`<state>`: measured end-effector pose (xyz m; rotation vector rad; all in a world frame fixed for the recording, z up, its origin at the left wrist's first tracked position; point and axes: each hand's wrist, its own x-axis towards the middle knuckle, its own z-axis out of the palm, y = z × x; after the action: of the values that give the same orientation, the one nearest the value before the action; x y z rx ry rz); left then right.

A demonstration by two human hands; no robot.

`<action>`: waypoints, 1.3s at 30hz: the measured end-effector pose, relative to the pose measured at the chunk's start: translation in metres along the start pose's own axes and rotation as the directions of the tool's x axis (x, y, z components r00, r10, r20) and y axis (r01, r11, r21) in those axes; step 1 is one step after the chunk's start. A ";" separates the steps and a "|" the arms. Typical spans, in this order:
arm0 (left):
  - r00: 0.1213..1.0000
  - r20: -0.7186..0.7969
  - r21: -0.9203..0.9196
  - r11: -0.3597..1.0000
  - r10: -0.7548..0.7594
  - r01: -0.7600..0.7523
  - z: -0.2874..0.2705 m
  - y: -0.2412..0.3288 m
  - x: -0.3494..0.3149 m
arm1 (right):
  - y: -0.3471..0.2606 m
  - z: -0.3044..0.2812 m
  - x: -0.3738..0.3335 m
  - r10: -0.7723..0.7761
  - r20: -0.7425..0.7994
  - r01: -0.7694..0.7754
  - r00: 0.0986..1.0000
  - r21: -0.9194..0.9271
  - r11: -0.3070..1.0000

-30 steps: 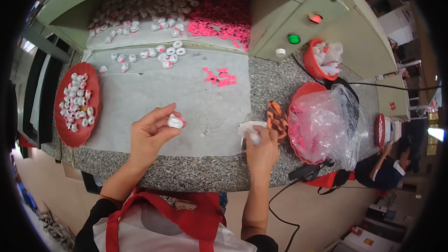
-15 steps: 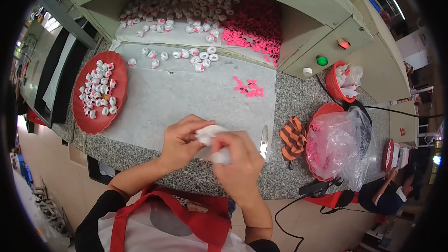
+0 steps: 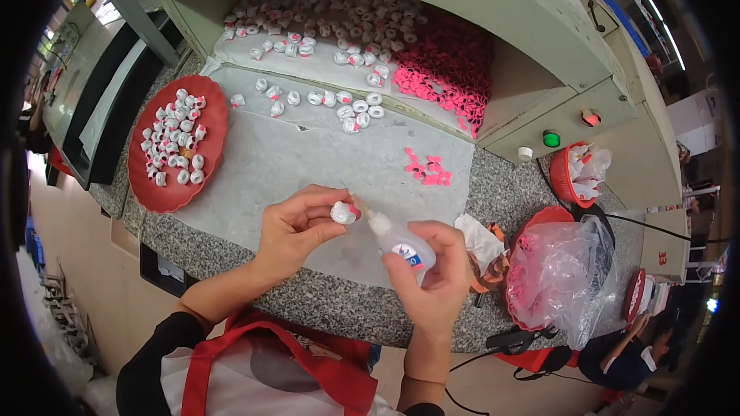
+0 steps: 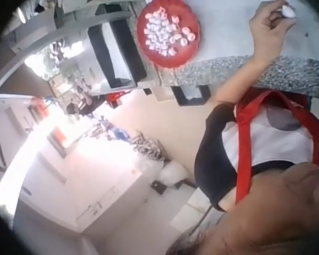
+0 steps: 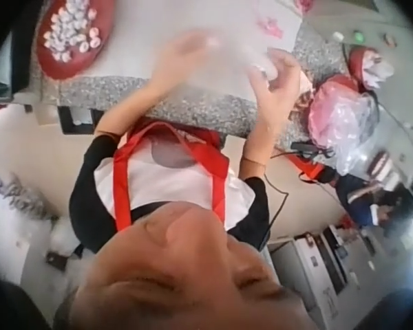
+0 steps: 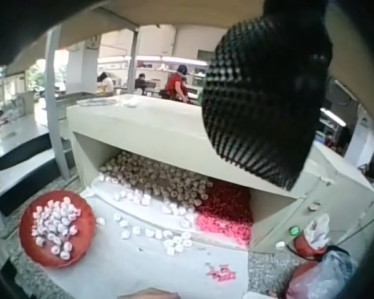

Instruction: Applying glue and attaching small pink bows to white plastic toy cat heads at a factory workbench.

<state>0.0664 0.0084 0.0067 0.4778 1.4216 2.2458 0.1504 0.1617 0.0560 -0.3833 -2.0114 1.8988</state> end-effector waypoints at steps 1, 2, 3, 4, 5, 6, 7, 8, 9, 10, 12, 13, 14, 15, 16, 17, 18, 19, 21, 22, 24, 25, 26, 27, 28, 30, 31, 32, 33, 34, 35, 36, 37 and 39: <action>1.000 0.002 -0.009 1.000 0.010 -0.010 0.000 0.000 0.001 | 0.005 0.003 -0.002 -0.174 -0.085 0.170 0.981 -0.058 0.984; 1.000 -0.001 -0.018 1.000 0.015 -0.016 -0.001 -0.001 0.000 | 0.008 0.005 -0.003 -0.169 -0.084 0.165 0.982 -0.053 0.985; 1.000 -0.005 -0.013 1.000 0.011 -0.011 -0.002 0.000 0.000 | 0.011 0.007 -0.004 -0.383 -0.040 0.369 0.923 -0.196 0.909; 1.000 -0.009 0.000 1.000 0.016 -0.016 -0.003 0.000 0.000 | 0.013 0.008 -0.005 -0.571 0.033 0.550 0.820 -0.322 0.771; 1.000 -0.009 0.009 1.000 0.018 -0.018 -0.002 0.001 0.000 | 0.012 0.008 -0.003 -0.645 0.075 0.619 0.760 -0.386 0.684; 1.000 -0.007 0.010 1.000 0.010 -0.010 -0.002 0.001 0.000 | 0.012 0.008 -0.004 -0.641 0.070 0.613 0.765 -0.387 0.689; 1.000 -0.011 0.011 1.000 0.013 -0.013 -0.001 0.001 0.001 | 0.012 0.008 -0.006 -0.629 0.081 0.606 0.773 -0.388 0.695; 1.000 -0.013 0.011 1.000 0.018 -0.018 -0.002 0.001 0.001 | 0.013 0.009 -0.007 -0.619 0.091 0.601 0.780 -0.388 0.699; 1.000 -0.010 0.012 1.000 0.014 -0.014 -0.001 0.002 0.001 | 0.014 0.010 -0.007 -0.617 0.087 0.597 0.782 -0.390 0.701; 1.000 -0.014 0.005 1.000 0.014 -0.014 -0.001 0.003 0.001 | 0.016 0.011 -0.007 -0.617 0.081 0.597 0.783 -0.377 0.708; 1.000 -0.011 -0.004 1.000 0.013 -0.013 0.000 0.003 0.001 | 0.017 0.011 -0.006 -0.617 0.070 0.595 0.784 -0.368 0.714; 1.000 -0.004 -0.006 1.000 0.021 -0.021 0.000 0.003 0.001 | 0.016 0.011 -0.006 -0.624 0.080 0.606 0.777 -0.361 0.709; 1.000 -0.003 -0.006 1.000 0.029 -0.029 0.000 0.004 0.001 | 0.016 0.012 -0.006 -0.630 0.091 0.617 0.771 -0.348 0.705; 1.000 -0.003 -0.004 1.000 0.028 -0.028 0.000 0.004 0.000 | 0.016 0.012 -0.006 -0.629 0.090 0.617 0.772 -0.347 0.707; 0.999 0.004 -0.003 0.999 0.036 -0.036 -0.001 0.005 0.000 | 0.016 0.013 -0.007 -0.621 0.092 0.610 0.778 -0.344 0.714; 0.999 0.011 -0.003 0.999 0.043 -0.043 -0.001 0.005 0.000 | 0.016 0.013 -0.007 -0.613 0.095 0.604 0.785 -0.342 0.720; 0.999 0.010 -0.002 0.999 0.043 -0.042 -0.002 0.004 0.000 | 0.017 0.014 -0.006 -0.612 0.094 0.603 0.785 -0.341 0.721; 0.999 0.006 0.002 0.999 0.051 -0.051 -0.003 0.003 0.000 | 0.018 0.014 -0.006 -0.617 0.098 0.608 0.781 -0.343 0.716; 0.998 0.013 -0.001 0.998 0.057 -0.057 -0.001 0.003 0.001 | 0.017 0.013 -0.007 -0.623 0.097 0.611 0.776 -0.356 0.707; 0.998 0.016 0.001 0.998 0.060 -0.060 0.001 0.003 0.001 | 0.016 0.013 -0.007 -0.623 0.095 0.610 0.776 -0.364 0.704; 0.998 0.009 0.011 0.998 0.062 -0.062 -0.001 0.003 0.000 | 0.015 0.014 -0.006 -0.623 0.095 0.610 0.776 -0.360 0.706; 0.998 0.003 0.033 0.997 0.066 -0.066 -0.001 0.003 0.000 | 0.013 0.014 -0.005 -0.628 0.113 0.620 0.770 -0.366 0.694; 0.998 -0.002 0.053 0.996 0.069 -0.069 -0.002 0.003 0.000 | 0.012 0.014 -0.005 -0.632 0.132 0.629 0.764 -0.374 0.682; 0.998 -0.002 0.053 0.996 0.068 -0.068 -0.003 0.003 0.000 | 0.010 0.013 -0.004 -0.631 0.132 0.628 0.764 -0.374 0.683; 0.998 -0.009 0.066 0.995 0.069 -0.068 -0.004 0.003 0.000 | 0.009 0.013 -0.004 -0.626 0.150 0.628 0.765 -0.387 0.675; 0.998 -0.011 0.077 0.995 0.068 -0.067 -0.003 0.003 0.001 | 0.008 0.012 -0.005 -0.621 0.165 0.627 0.766 -0.404 0.666; 0.997 -0.016 0.076 0.995 0.070 -0.068 -0.003 0.003 0.001 | 0.009 0.012 -0.005 -0.616 0.129 0.610 0.777 -0.393 0.688; 0.997 -0.019 0.074 0.995 0.071 -0.070 -0.002 0.003 0.001 | 0.010 0.012 -0.006 -0.610 0.092 0.594 0.787 -0.381 0.709; 0.997 -0.016 0.074 0.995 0.070 -0.069 -0.002 0.004 0.001 | 0.011 0.012 -0.007 -0.610 0.090 0.593 0.787 -0.383 0.709; 0.997 -0.020 0.081 0.994 0.070 -0.068 -0.001 0.004 0.001 | 0.011 0.012 -0.007 -0.614 0.077 0.592 0.785 -0.386 0.708; 0.997 -0.026 0.088 0.994 0.069 -0.067 -0.002 0.004 0.001 | 0.012 0.012 -0.007 -0.618 0.064 0.590 0.783 -0.388 0.708; 0.997 -0.024 0.088 0.994 0.068 -0.065 -0.002 0.003 0.001 | 0.013 0.012 -0.006 -0.618 0.063 0.589 0.784 -0.388 0.709; 0.998 -0.023 0.071 0.996 0.058 -0.056 -0.002 0.003 0.001 | 0.013 0.011 -0.006 -0.620 0.064 0.592 0.782 -0.390 0.706; 0.999 -0.020 0.054 0.998 0.046 -0.045 -0.002 0.004 0.001 | 0.013 0.010 -0.005 -0.622 0.064 0.593 0.780 -0.394 0.703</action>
<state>0.0636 0.0062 0.0098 0.5093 1.4988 2.2596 0.1503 0.1509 0.0422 0.1264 -2.1101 1.0550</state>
